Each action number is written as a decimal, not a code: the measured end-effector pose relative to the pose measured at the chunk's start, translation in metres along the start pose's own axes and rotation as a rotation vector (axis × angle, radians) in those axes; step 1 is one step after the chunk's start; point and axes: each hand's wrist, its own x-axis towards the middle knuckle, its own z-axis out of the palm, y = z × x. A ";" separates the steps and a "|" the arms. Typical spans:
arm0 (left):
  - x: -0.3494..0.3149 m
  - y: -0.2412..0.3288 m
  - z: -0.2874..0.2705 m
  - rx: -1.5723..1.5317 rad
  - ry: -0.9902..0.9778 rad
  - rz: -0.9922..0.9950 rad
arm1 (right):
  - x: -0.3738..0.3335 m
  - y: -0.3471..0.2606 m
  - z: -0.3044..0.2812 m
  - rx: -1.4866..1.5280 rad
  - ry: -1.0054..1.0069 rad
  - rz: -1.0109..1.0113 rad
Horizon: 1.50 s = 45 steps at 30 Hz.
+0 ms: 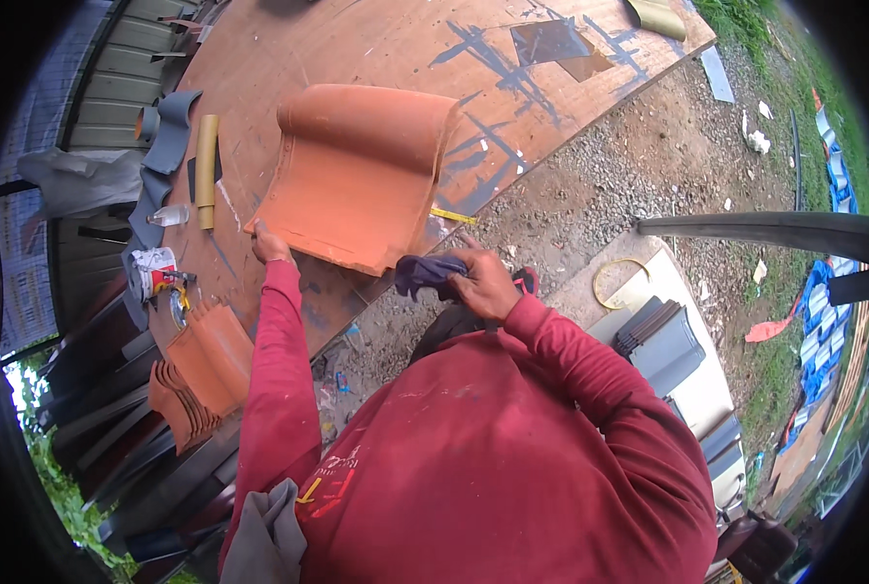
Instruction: The person measures a roof tile using a tape measure and a marking tool, then cleans the tile surface with a cloth and sands the edges with sandpaper.
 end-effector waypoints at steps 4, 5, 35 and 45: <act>0.011 -0.003 -0.008 0.063 -0.007 0.043 | 0.060 -0.033 -0.034 0.229 0.731 -0.254; 0.014 -0.004 -0.008 0.095 -0.014 0.048 | 0.079 -0.036 -0.032 0.007 0.658 -0.366; 0.006 -0.016 0.004 0.257 -0.009 0.069 | 0.039 -0.023 -0.025 -0.456 -0.375 -0.523; -0.014 0.015 -0.014 -0.334 -0.213 -0.364 | 0.164 -0.087 0.101 -0.438 -0.065 -0.575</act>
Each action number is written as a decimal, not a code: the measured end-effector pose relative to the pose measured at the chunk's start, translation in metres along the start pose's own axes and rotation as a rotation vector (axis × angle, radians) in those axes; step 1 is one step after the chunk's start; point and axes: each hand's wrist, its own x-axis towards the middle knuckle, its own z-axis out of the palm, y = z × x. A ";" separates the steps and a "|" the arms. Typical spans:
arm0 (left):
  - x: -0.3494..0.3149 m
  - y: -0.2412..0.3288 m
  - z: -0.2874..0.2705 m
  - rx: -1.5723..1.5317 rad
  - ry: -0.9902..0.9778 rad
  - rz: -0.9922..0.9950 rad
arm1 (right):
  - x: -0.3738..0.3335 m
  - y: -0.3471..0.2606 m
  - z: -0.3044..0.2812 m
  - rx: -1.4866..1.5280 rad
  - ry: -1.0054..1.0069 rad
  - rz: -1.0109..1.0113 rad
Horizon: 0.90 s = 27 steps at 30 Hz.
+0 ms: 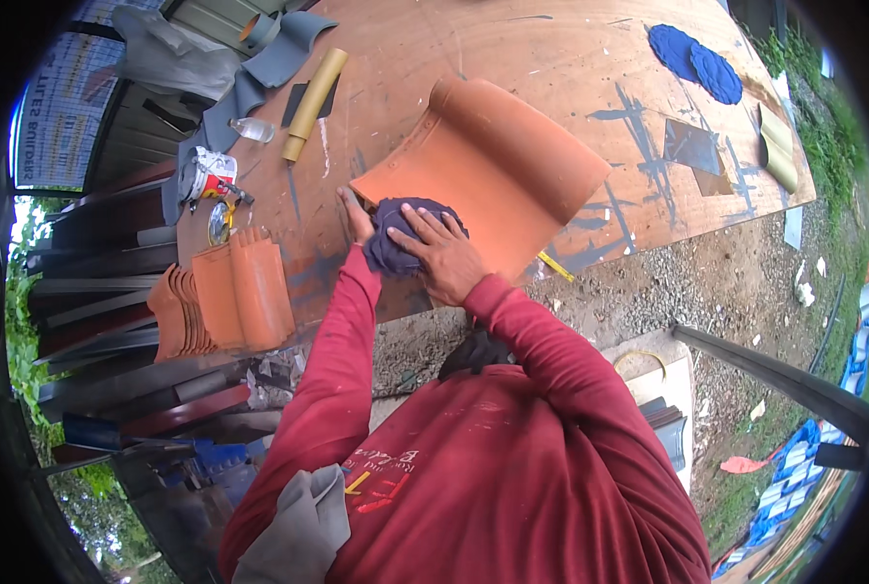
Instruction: The person measures a roof tile using a tape measure and a marking tool, then cleans the tile surface with a cloth and sands the edges with sandpaper.
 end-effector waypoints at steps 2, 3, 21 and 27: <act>-0.001 0.006 -0.024 0.004 0.020 0.252 | 0.001 -0.001 -0.001 0.112 -0.070 -0.032; -0.016 0.014 0.000 0.073 0.034 0.194 | -0.014 0.015 -0.023 0.231 -0.103 0.001; 0.008 -0.005 -0.038 0.286 -0.145 0.435 | 0.154 0.126 -0.118 -1.105 0.142 -0.039; -0.030 -0.026 -0.012 0.073 -0.312 0.240 | 0.110 0.070 -0.105 -0.719 0.310 0.103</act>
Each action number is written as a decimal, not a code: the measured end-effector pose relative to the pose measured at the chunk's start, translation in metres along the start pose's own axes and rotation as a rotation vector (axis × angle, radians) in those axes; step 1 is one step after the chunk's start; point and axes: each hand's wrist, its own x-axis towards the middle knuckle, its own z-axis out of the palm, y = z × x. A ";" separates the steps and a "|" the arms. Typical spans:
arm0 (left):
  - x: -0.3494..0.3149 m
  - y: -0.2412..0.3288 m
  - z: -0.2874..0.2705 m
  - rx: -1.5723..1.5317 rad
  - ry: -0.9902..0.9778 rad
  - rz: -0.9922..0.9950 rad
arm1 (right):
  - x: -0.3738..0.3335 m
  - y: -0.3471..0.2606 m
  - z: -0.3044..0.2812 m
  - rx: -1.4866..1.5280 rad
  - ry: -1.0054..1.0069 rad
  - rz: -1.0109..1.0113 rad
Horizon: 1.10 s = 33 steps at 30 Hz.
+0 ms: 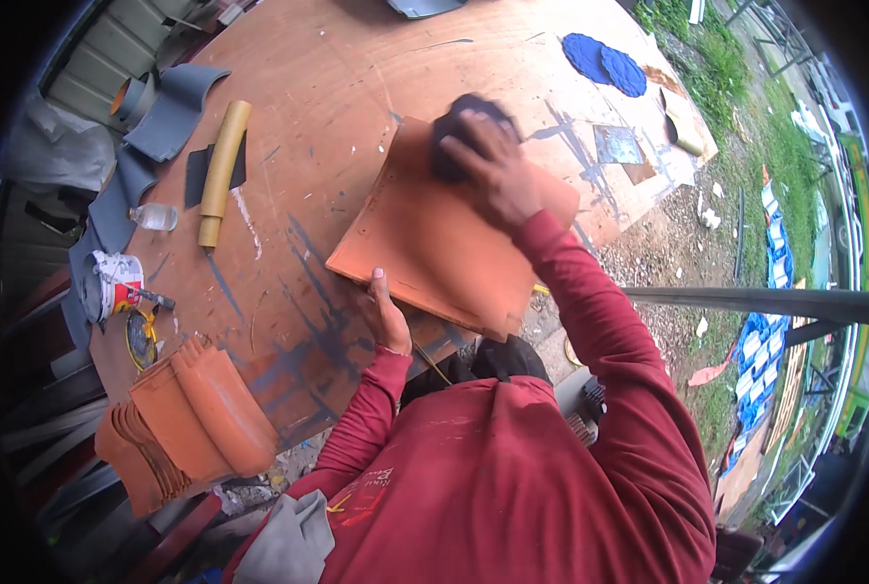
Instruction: The person measures a roof tile using a tape measure and a marking tool, then cleans the tile surface with a cloth and sands the edges with sandpaper.
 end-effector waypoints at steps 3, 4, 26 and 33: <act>-0.006 -0.017 0.004 0.007 0.067 0.014 | -0.056 -0.063 0.052 0.437 -0.378 -0.196; -0.002 -0.025 0.002 -0.083 0.054 -0.020 | -0.068 -0.069 0.065 0.571 -0.383 -0.163; -0.008 -0.001 0.021 0.068 0.287 -0.073 | -0.243 0.002 -0.024 0.578 0.013 0.355; -0.008 -0.003 0.013 0.098 0.313 -0.104 | -0.251 0.051 -0.081 1.094 0.063 0.832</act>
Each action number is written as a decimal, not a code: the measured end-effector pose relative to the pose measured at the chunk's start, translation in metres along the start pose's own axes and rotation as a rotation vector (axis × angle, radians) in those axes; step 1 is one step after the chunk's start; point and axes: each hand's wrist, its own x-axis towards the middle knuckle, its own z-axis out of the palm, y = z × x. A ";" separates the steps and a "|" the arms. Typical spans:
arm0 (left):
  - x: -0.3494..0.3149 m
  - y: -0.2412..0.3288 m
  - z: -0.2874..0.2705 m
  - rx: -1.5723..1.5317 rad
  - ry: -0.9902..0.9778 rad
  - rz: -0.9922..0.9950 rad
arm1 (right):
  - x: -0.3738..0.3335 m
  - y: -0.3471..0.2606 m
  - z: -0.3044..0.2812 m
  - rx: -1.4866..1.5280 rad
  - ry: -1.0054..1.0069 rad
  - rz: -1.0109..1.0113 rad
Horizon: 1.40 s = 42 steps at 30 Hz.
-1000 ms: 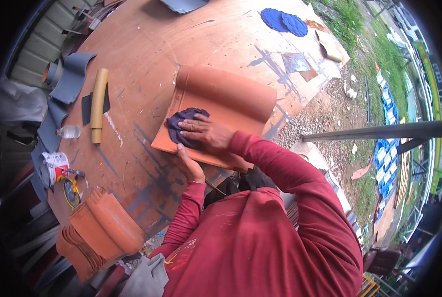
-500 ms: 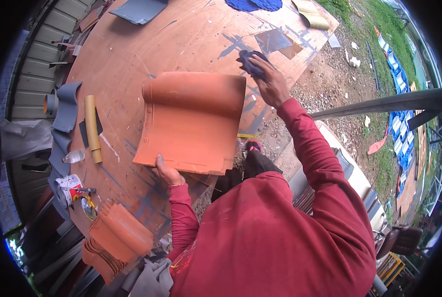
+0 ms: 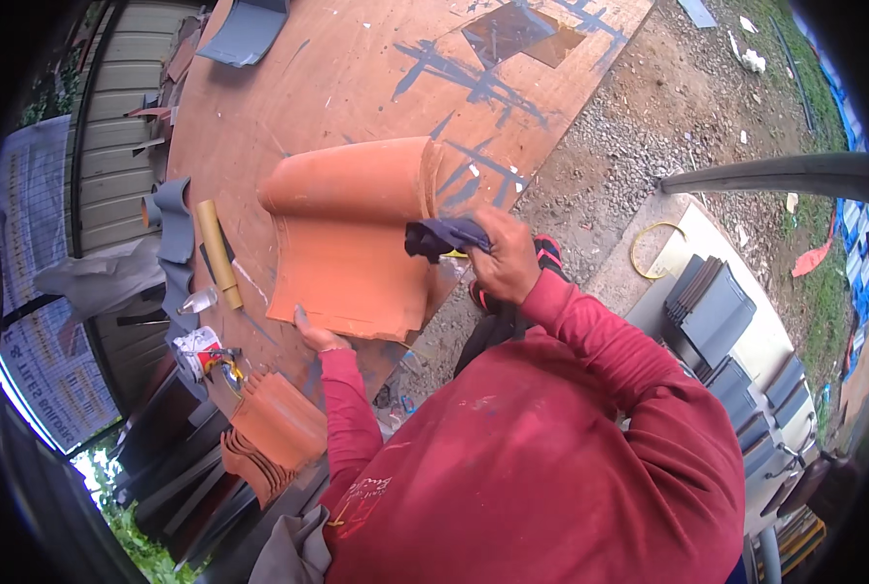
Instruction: The person measures a roof tile using a tape measure and a marking tool, then cleans the tile surface with a cloth and sands the edges with sandpaper.
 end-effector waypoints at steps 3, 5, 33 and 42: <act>-0.006 0.000 0.018 0.124 0.058 0.082 | 0.078 -0.022 -0.020 -0.326 0.217 -0.528; -0.005 0.001 0.023 0.145 0.071 0.077 | 0.082 -0.005 0.003 -0.542 -0.094 -0.606; -0.207 -0.182 -0.128 0.692 0.278 -0.023 | 0.153 -0.026 0.298 0.165 -0.925 0.078; -0.258 -0.266 -0.288 1.228 0.173 -0.297 | 0.204 -0.022 0.275 -1.115 -0.351 -1.164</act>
